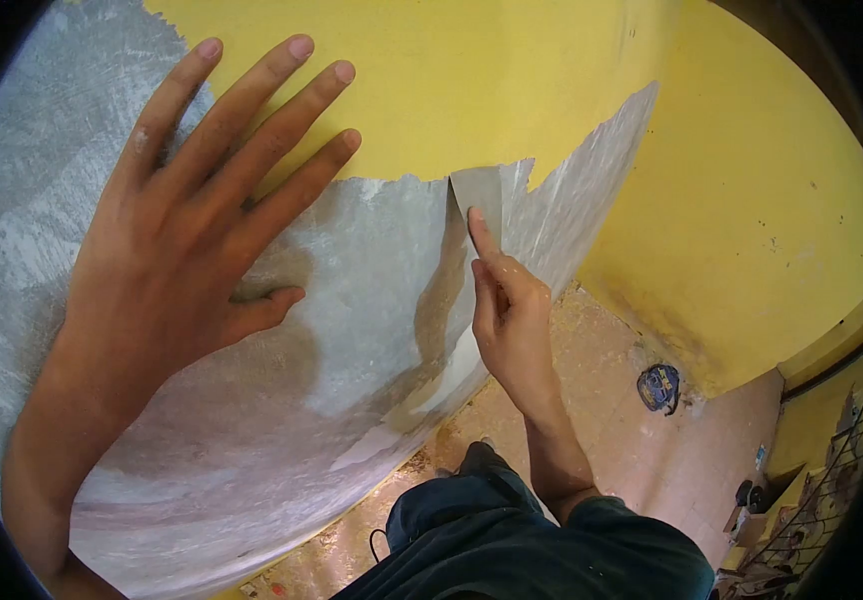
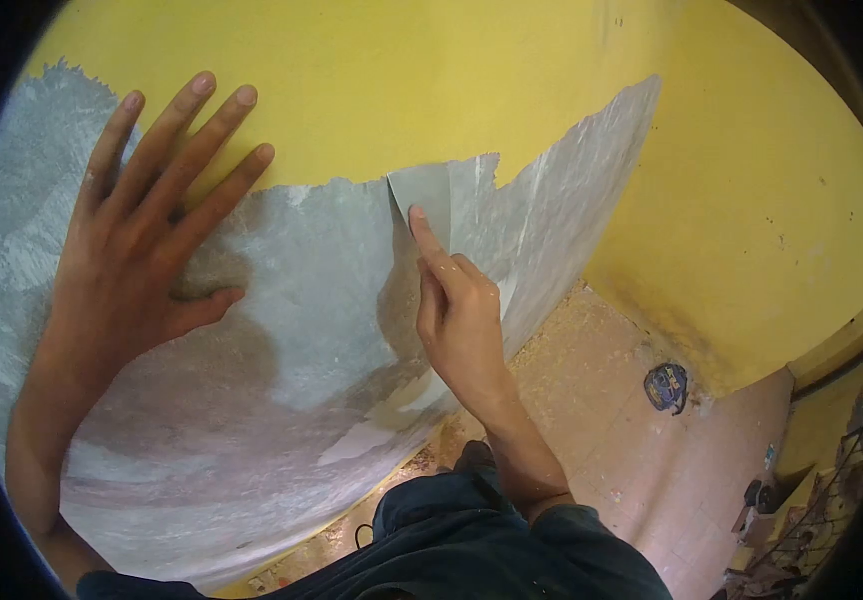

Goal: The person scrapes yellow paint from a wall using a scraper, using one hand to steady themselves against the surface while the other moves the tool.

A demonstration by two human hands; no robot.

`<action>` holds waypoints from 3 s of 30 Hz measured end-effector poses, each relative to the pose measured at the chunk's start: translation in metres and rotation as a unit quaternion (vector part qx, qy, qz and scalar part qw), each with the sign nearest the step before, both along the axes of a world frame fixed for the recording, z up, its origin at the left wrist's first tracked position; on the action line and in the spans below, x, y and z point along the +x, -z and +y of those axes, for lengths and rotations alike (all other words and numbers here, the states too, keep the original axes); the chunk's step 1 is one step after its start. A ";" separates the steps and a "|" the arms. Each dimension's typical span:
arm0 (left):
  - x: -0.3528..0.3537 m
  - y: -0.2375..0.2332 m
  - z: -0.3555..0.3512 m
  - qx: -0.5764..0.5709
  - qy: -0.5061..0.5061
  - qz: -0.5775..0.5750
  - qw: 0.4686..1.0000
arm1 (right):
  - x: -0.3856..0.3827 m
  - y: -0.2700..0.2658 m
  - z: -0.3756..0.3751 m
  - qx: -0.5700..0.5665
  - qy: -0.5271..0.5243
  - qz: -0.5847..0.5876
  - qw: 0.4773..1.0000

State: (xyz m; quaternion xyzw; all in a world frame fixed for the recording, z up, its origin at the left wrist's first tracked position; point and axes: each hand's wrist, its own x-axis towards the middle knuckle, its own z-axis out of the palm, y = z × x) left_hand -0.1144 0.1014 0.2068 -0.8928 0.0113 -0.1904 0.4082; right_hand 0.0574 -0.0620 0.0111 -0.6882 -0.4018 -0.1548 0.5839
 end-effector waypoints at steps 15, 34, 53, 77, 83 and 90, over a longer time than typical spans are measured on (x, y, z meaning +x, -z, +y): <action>-0.002 0.000 -0.001 0.017 -0.011 0.010 1.000 | 0.000 0.003 0.000 -0.017 -0.007 -0.007 1.000; -0.002 0.002 0.001 0.015 -0.016 0.019 1.000 | -0.014 0.007 -0.004 -0.031 -0.031 0.037 0.998; -0.005 0.004 0.000 0.027 -0.014 0.048 0.998 | -0.015 0.003 0.003 -0.003 -0.005 0.004 1.000; -0.003 0.010 0.001 0.020 -0.009 0.037 0.999 | -0.006 -0.008 0.008 -0.003 0.002 -0.002 1.000; -0.005 0.009 0.003 0.011 -0.003 0.041 0.999 | -0.013 0.006 0.009 -0.008 -0.014 0.014 1.000; -0.004 0.009 0.002 0.003 -0.003 0.038 0.999 | -0.026 0.001 -0.004 -0.062 -0.010 0.028 0.998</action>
